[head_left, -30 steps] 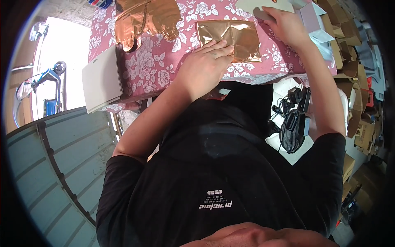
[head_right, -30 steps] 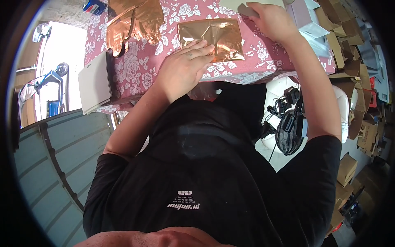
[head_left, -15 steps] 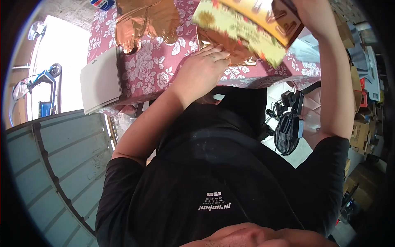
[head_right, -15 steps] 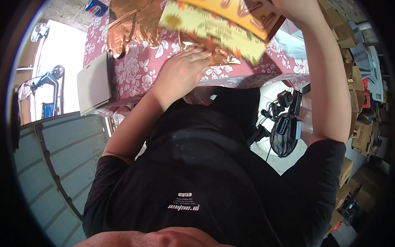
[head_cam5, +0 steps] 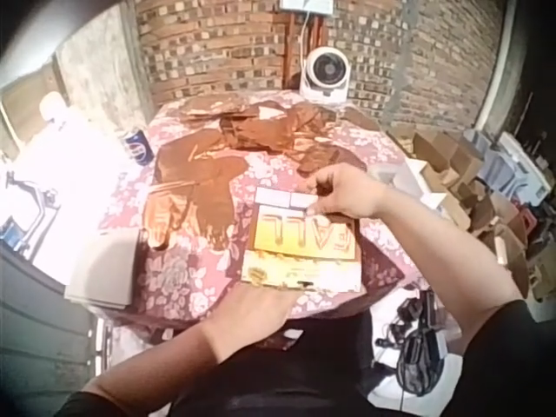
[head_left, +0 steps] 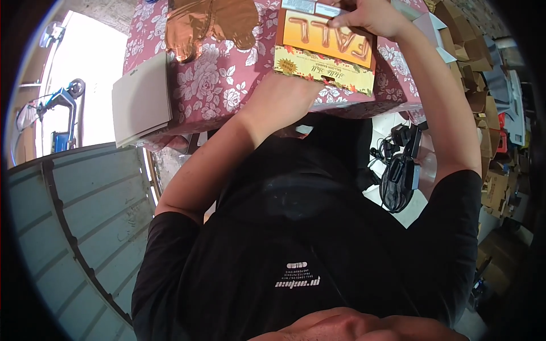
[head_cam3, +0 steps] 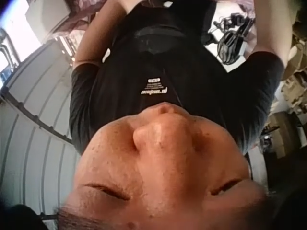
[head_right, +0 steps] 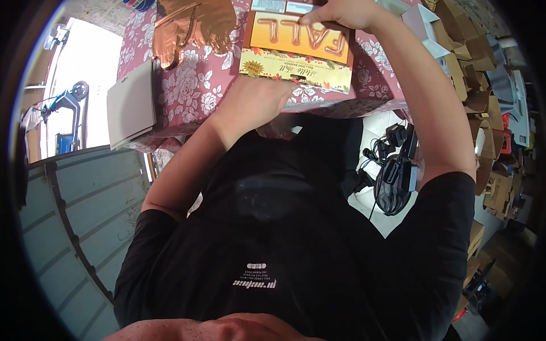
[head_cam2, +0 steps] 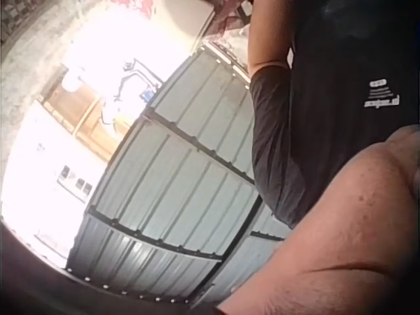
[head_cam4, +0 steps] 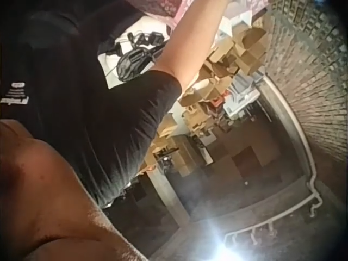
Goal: Manual packaging of gold foil sheets into card backing and plastic sleeves.
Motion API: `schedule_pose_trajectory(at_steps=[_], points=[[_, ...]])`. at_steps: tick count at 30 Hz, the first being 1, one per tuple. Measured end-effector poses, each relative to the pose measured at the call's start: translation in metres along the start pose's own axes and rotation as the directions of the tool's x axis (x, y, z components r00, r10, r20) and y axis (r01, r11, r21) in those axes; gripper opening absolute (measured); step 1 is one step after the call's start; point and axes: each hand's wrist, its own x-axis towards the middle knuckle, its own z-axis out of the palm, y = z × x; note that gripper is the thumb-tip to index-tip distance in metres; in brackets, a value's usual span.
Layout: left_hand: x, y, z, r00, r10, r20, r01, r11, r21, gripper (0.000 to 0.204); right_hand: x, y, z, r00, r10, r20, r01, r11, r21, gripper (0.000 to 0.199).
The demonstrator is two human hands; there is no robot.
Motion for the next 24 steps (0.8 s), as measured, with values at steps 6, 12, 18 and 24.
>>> schedule_pose_trajectory(at_steps=[6, 12, 18, 24], points=[[-0.006, 0.0, -0.006, 0.989, 0.149, -0.011, -0.146, 0.981, 0.123, 0.016, 0.01, 0.016, 0.024, 0.983, 0.085, 0.163, -0.033, 0.954, -0.299, 0.049], [-0.017, 0.008, -0.006, 0.99, 0.03, 0.137, -0.048, 0.991, 0.125, 0.02, 0.004, 0.01, 0.042, 0.989, 0.14, 0.045, -0.099, 0.864, -0.494, 0.055], [-0.06, 0.013, -0.015, 0.846, 0.405, -0.346, -0.401, 0.912, 0.086, 0.052, 0.013, 0.01, 0.042, 0.997, 0.068, 0.035, -0.03, 0.767, -0.641, 0.053], [-0.016, 0.027, -0.003, 0.973, 0.148, -0.178, -0.13, 0.985, 0.112, 0.065, 0.023, 0.047, 0.023, 0.995, 0.038, 0.09, 0.034, 0.731, -0.681, 0.045]])
